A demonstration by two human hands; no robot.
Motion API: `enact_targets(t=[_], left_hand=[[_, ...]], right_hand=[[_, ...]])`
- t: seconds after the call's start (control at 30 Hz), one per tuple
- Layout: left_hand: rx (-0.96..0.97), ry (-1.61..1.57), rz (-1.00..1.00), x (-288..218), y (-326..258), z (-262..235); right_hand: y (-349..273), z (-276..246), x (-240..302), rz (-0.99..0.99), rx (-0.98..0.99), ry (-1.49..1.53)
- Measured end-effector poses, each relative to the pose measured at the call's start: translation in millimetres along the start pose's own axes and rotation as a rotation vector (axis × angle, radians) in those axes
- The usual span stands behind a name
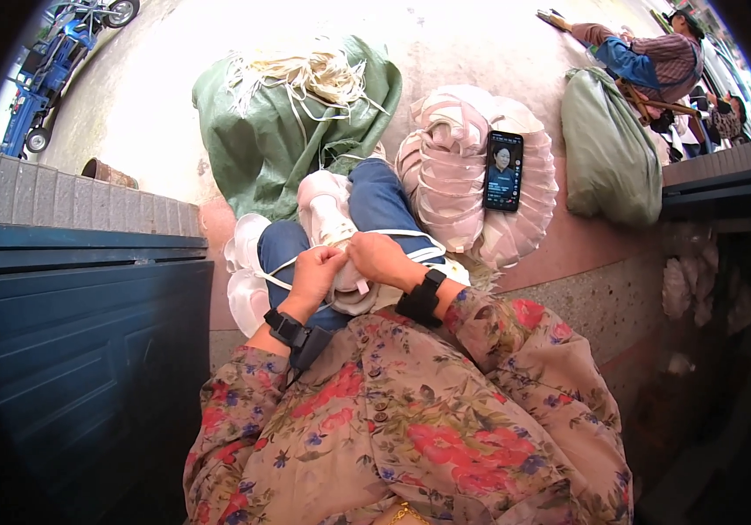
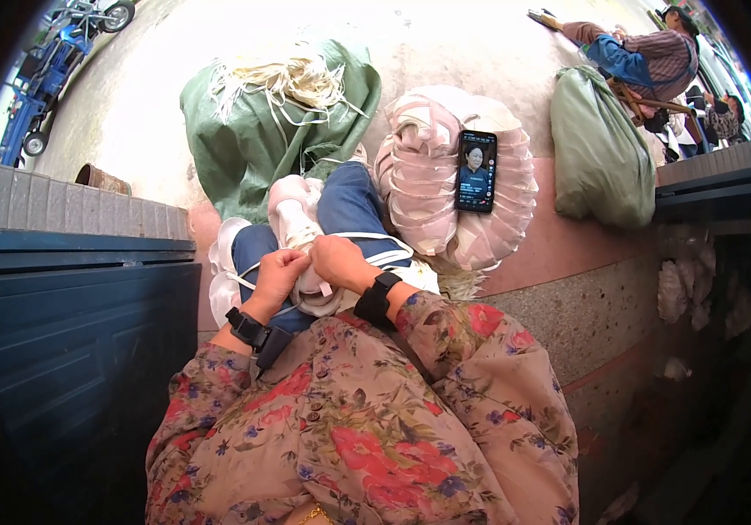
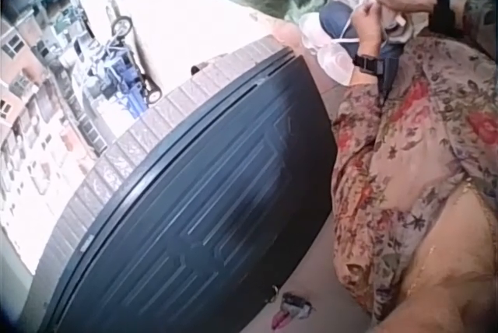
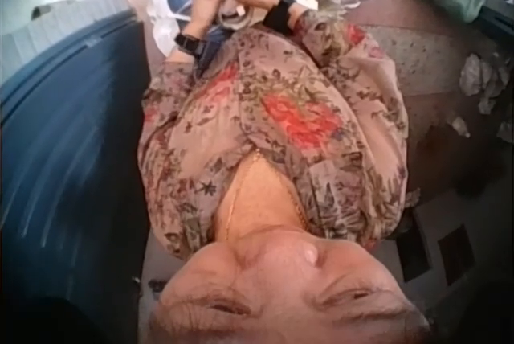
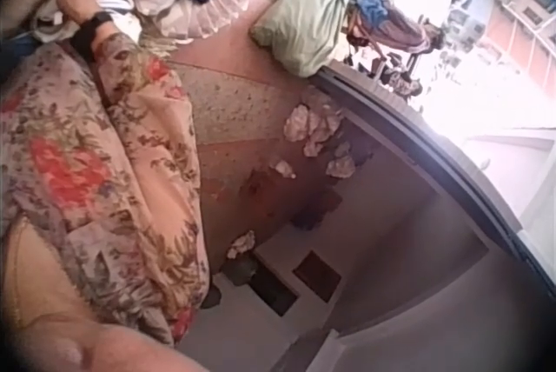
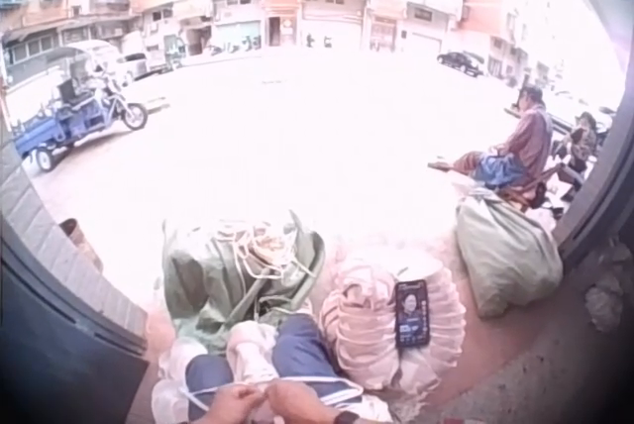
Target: Insert laces into white sneakers.
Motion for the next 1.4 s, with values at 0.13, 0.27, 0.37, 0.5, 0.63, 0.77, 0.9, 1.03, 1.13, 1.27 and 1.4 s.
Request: enact_targets(t=[0.13,0.27,0.37,0.5,0.63,0.77,0.9,1.03,1.13,1.27,1.4], left_hand=[[-0.143,0.517,0.111,-20.4,-7.5,0.6],[-0.164,0.798,0.154,-38.4,-18.9,3.7],[-0.116,0.840,0.153,-41.0,-19.1,1.7],[-0.101,0.766,0.200,-48.9,-20.8,-2.1],[-0.200,0.964,0.603,-86.0,-30.1,5.4],[0.055,1.123,0.558,-86.9,-1.8,23.4],[0.033,0.352,0.551,-164.6,39.5,-13.0],[-0.151,-0.198,0.509,-247.5,31.9,-65.9],[-0.186,-0.172,0.555,-256.3,23.1,-88.6],[-0.257,-0.242,0.496,-242.5,17.0,-103.1],[-0.269,-0.287,0.483,-240.4,14.7,-107.8]], right_hand=[[-1.9,-2.4,2.0,0.025,-0.019,0.020],[-5.6,-3.3,1.2,-0.033,-0.020,0.014],[-7.3,-4.9,-0.5,-0.109,-0.062,-0.005],[-16.6,-18.5,1.9,-0.113,-0.016,-0.082],[-29.6,-45.3,-8.9,-0.141,-0.110,-0.067],[-30.3,-93.9,0.5,-0.120,-0.213,0.444],[-32.5,-118.9,-7.7,-0.014,-0.336,0.502],[-39.5,-83.3,-12.5,-0.204,-0.272,0.084],[-36.4,-49.5,-9.1,-0.177,-0.145,0.220],[-30.9,-25.9,-5.8,-0.201,-0.148,0.203],[-25.1,-19.7,-5.3,-0.243,-0.190,0.200]])
Point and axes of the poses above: each hand's wrist, its own y-axis towards the middle knuckle, its own z-axis out of the palm, x = y × z, the point moved 5 cm from there along y, towards the middle knuckle, and after that the axes turned 1 degree about -z, right-handed, at the moved point
